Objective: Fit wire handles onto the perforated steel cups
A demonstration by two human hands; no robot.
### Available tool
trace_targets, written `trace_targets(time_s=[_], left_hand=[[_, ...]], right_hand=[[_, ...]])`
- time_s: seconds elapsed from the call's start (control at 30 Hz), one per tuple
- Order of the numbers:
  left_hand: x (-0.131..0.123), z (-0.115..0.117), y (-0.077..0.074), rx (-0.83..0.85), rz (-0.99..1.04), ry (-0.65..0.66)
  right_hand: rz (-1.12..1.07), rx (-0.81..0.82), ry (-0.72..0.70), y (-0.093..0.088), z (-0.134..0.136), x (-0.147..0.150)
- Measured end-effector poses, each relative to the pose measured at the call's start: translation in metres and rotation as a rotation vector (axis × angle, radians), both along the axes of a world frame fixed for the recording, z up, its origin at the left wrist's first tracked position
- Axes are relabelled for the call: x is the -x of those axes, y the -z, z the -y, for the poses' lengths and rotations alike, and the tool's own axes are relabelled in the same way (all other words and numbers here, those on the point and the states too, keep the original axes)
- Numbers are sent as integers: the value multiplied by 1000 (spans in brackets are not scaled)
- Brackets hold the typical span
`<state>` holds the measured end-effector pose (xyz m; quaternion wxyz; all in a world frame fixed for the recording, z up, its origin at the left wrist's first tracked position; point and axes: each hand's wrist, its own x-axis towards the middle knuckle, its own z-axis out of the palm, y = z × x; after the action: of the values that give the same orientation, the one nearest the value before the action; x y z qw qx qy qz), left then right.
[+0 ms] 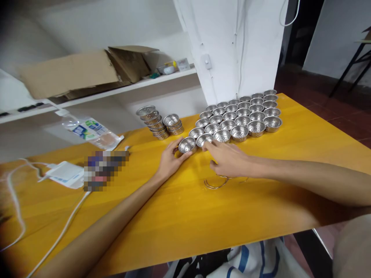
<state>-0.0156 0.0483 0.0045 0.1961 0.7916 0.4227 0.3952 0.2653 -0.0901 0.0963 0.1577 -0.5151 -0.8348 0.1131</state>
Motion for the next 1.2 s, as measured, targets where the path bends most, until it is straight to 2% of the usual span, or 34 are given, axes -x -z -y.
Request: trace_targets(time_s=[0.1, 0.2, 0.3, 0.43, 0.5, 0.6, 0.7, 0.77, 0.87, 0.93, 1.07, 1.2], left_hand=[[-1, -3, 1, -3, 10, -2], [-1, -7, 3, 28, 36, -6], [-1, -7, 6, 51, 28, 7], [4, 0, 4, -25, 24, -21], [10, 1, -5, -143, -9, -83], [20, -13, -32, -336, -193, -186], [22, -46, -62, -434, -438, -222], [16, -72, -76, -443, -580, -204], [3, -104, -82, -369, -745, -213], [-4, -116, -82, -309, -795, -224], [-7, -120, -83, -297, -765, -252], [-9, -110, -96, -348, -719, -272]], right_hand=[[245, 3, 19, -9, 5, -1], [429, 108, 13, -15, 5, -5], [411, 139, -13, -12, 4, -8], [318, 41, -107, 3, 5, -4], [334, 25, -137, 13, 4, -1], [374, 46, -134, 21, 2, 3], [383, 54, -132, 16, 3, 4], [402, 64, -129, 6, 5, 4], [456, 71, -94, -14, 7, -2], [482, 63, -42, -25, 5, -8], [544, 93, 34, -35, -5, -19], [592, 125, 16, -29, -12, -17]])
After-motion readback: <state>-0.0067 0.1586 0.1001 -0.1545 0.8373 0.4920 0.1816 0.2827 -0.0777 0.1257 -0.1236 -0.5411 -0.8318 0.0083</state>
